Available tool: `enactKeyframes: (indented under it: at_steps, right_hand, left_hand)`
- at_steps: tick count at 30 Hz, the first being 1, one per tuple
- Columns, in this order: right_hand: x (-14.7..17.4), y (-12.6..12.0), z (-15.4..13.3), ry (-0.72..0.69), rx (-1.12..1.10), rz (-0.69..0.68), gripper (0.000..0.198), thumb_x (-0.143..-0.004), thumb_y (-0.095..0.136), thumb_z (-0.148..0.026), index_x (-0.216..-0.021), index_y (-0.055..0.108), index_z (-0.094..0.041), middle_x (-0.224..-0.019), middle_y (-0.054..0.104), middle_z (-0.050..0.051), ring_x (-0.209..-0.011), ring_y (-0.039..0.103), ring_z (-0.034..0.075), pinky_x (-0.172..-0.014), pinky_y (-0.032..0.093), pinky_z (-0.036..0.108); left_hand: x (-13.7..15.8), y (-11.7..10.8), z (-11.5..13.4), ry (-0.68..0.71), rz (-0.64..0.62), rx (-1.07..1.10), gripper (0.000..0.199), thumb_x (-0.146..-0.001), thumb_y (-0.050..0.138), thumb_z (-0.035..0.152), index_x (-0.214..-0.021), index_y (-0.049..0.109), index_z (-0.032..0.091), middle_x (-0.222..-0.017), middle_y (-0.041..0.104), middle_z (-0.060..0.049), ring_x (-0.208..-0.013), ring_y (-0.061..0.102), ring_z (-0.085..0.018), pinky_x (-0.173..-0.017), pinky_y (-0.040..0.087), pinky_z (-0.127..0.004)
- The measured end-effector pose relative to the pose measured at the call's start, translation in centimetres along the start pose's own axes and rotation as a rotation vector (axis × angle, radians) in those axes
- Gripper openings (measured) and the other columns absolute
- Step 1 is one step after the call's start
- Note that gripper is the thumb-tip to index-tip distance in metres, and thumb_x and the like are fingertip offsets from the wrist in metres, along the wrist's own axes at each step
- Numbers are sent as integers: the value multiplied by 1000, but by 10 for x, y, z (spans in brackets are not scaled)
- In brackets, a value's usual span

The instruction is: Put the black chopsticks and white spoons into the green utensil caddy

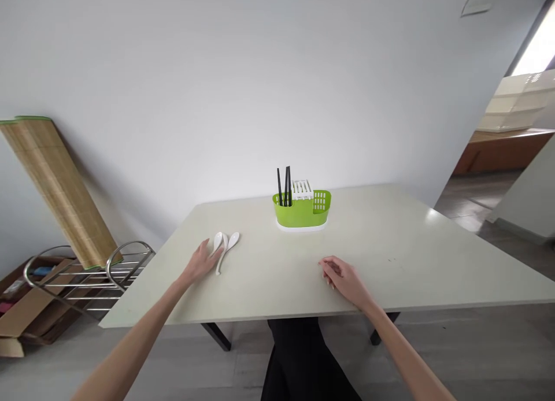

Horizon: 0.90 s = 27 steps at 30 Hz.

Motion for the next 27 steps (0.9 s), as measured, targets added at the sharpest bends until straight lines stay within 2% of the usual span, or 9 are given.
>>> enactKeyframes:
  at_steps: [3,6,9,19,22,27]
  right_hand:
    - [-1,0,2,-19,7,2,57,-95,54,-73,-104,67,-18,-75,65,3,-61,58,16,-59,47,30]
    - [-1,0,2,-27,0,-1,57,-96,54,-72,-106,67,-18,-75,65,3,-61,58,16,-59,48,30]
    - [-1,0,1,-26,-4,8,58,-94,55,-75,-103,67,-18,-75,65,2,-60,58,16,-58,47,30]
    - [-1,-1,2,-19,14,22,63,-91,57,-79,-102,69,-18,-73,66,3,-59,58,16,-57,48,30]
    - [-1,-1,5,-16,-12,38,66,-88,59,-81,-100,69,-17,-74,66,3,-60,59,16,-56,48,30]
    - [-2,-1,8,-8,-44,54,67,-86,61,-81,-102,69,-17,-74,64,4,-61,59,17,-54,48,30]
  left_hand:
    - [5,19,10,27,-33,10,91,-94,37,77,-160,36,15,-163,46,-22,-148,48,-38,-114,43,-48]
    - [4,31,23,74,-14,-64,82,-99,31,69,-160,38,14,-162,48,-22,-150,44,-40,-119,35,-55]
    - [4,39,28,58,0,-134,75,-101,29,61,-160,39,15,-164,44,-22,-154,37,-41,-120,31,-61]
    - [12,46,33,58,95,-139,66,-104,31,46,-162,40,17,-167,41,-18,-156,36,-35,-125,29,-53]
    - [18,45,34,52,145,-109,66,-102,35,45,-159,42,13,-169,36,-20,-158,31,-36,-127,26,-53]
    - [25,40,39,74,220,-37,64,-94,46,43,-147,45,8,-152,55,-24,-155,37,-37,-126,31,-52]
Point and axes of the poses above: each hand's wrist, its own x-axis away from the middle knuckle, its own y-axis out of the palm, z = x × y, the point moved 5 cm from there along -x, towards the middle knuckle
